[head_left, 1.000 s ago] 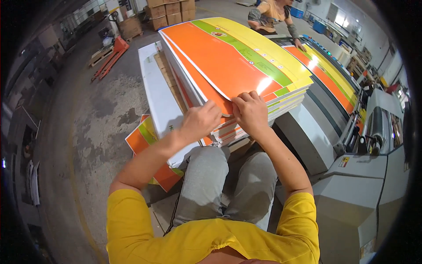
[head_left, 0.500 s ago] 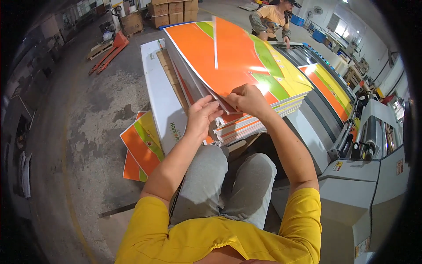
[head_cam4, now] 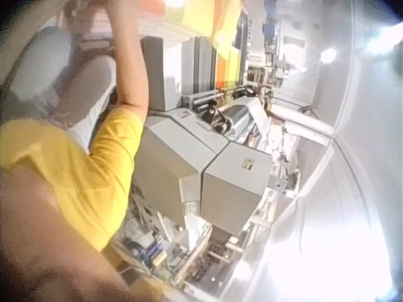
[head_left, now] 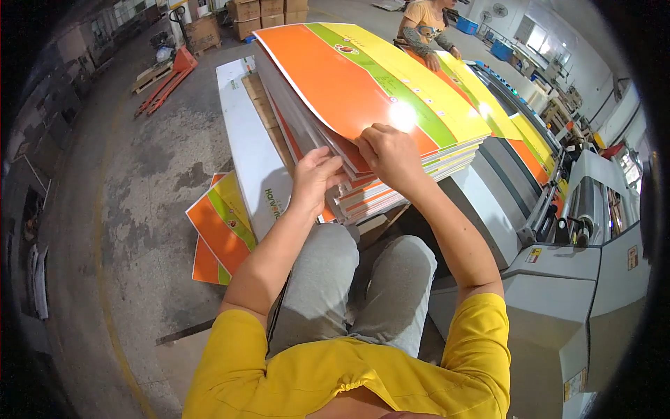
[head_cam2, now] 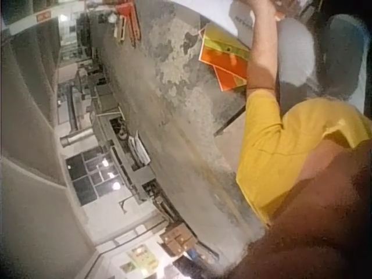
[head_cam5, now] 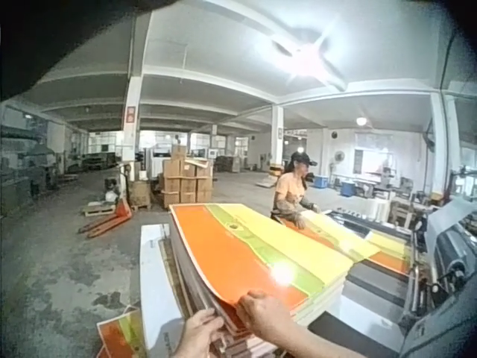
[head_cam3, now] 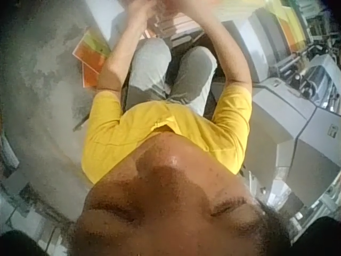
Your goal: The person is flipping through and stacking colorful printed paper sheets.
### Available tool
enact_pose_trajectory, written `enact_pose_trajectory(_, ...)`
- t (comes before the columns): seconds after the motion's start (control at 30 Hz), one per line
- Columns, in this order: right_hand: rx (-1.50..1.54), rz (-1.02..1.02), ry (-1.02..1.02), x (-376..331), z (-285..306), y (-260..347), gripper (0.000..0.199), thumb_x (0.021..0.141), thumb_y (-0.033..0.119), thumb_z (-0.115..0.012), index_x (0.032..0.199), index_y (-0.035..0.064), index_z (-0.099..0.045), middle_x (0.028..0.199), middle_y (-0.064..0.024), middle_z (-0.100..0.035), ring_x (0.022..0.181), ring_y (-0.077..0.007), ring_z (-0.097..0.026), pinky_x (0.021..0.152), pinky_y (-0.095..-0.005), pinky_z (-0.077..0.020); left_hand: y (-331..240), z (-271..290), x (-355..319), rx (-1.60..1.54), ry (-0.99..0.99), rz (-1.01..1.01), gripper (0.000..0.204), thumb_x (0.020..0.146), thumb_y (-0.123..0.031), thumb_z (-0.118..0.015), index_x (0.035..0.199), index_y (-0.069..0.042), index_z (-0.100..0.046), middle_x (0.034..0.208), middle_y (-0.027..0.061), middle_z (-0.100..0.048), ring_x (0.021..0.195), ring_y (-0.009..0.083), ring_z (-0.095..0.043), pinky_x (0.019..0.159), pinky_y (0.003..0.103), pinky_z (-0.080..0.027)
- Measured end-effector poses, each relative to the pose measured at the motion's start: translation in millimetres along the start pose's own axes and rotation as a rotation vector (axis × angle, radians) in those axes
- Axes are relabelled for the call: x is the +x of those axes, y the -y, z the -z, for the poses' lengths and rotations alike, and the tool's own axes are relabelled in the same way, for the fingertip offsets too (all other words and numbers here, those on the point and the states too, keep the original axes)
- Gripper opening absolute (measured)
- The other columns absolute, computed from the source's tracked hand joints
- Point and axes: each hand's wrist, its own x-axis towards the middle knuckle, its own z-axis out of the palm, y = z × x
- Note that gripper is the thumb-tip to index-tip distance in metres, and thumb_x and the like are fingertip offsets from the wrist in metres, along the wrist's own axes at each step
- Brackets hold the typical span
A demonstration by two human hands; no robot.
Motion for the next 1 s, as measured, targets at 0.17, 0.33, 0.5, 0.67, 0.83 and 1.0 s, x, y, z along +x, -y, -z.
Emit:
enact_pose_trajectory(0.17,0.001,-0.023,0.117,-14,-10,-9,0.023,0.080,0.022,-0.056,0.066,0.0043,-0.060,0.068,-0.0120,-0.058,0.069,-0.0295,-0.059,0.061,-0.0407,-0.0472,0,-2,-1,0.089,-0.072,0.006,0.044,0.083,-0.008,-0.060,0.117,0.009,-0.038,0.099,0.0140,-0.056,0.085,0.0189,-0.060,0.071,0.031,-0.053)
enact_pose_trajectory(0.33,0.049,-0.052,0.110,-16,3,8,0.021,0.077,0.022,-0.057,0.063,0.0063,-0.062,0.066,-0.0106,-0.058,0.064,-0.0291,-0.059,0.057,-0.0391,-0.0475,0,-9,-3,0.095,-0.082,-0.003,0.043,0.084,-0.013,-0.061,0.115,0.008,-0.039,0.100,0.0140,-0.054,0.082,0.0181,-0.060,0.069,0.030,-0.052)
enact_pose_trajectory(0.5,0.090,-0.116,-0.211,2,15,-3,0.014,0.073,0.017,-0.060,0.065,0.0057,-0.061,0.064,-0.0100,-0.059,0.059,-0.0294,-0.058,0.053,-0.0392,-0.0466,5,-3,-5,0.105,-0.100,-0.033,0.038,0.084,-0.012,-0.060,0.113,0.005,-0.044,0.095,0.0098,-0.056,0.080,0.0159,-0.059,0.067,0.028,-0.050)
enact_pose_trajectory(0.67,-0.068,0.094,-0.129,-9,15,10,0.006,0.074,0.014,-0.062,0.073,0.0080,-0.062,0.069,-0.0064,-0.057,0.067,-0.0244,-0.058,0.053,-0.0357,-0.0456,9,5,-1,-0.011,-0.004,-0.065,0.046,0.082,-0.009,-0.059,0.120,0.008,-0.038,0.104,0.0145,-0.052,0.084,0.0191,-0.058,0.068,0.030,-0.052)
enact_pose_trajectory(0.83,-0.130,0.045,0.039,-17,2,5,0.013,0.077,0.019,-0.058,0.070,0.0079,-0.061,0.066,-0.0055,-0.056,0.070,-0.0249,-0.059,0.055,-0.0360,-0.0472,5,4,-3,-0.006,-0.024,-0.028,0.048,0.081,-0.006,-0.059,0.122,0.007,-0.036,0.101,0.0140,-0.054,0.085,0.0190,-0.059,0.073,0.031,-0.053)
enact_pose_trajectory(1.0,-0.170,-0.044,0.135,-20,-1,7,0.018,0.075,0.024,-0.061,0.068,0.0079,-0.064,0.069,-0.0064,-0.058,0.069,-0.0259,-0.059,0.057,-0.0372,-0.0477,3,3,-3,0.039,-0.032,-0.003,0.048,0.081,-0.006,-0.060,0.122,0.007,-0.036,0.101,0.0146,-0.055,0.086,0.0188,-0.059,0.073,0.031,-0.053)
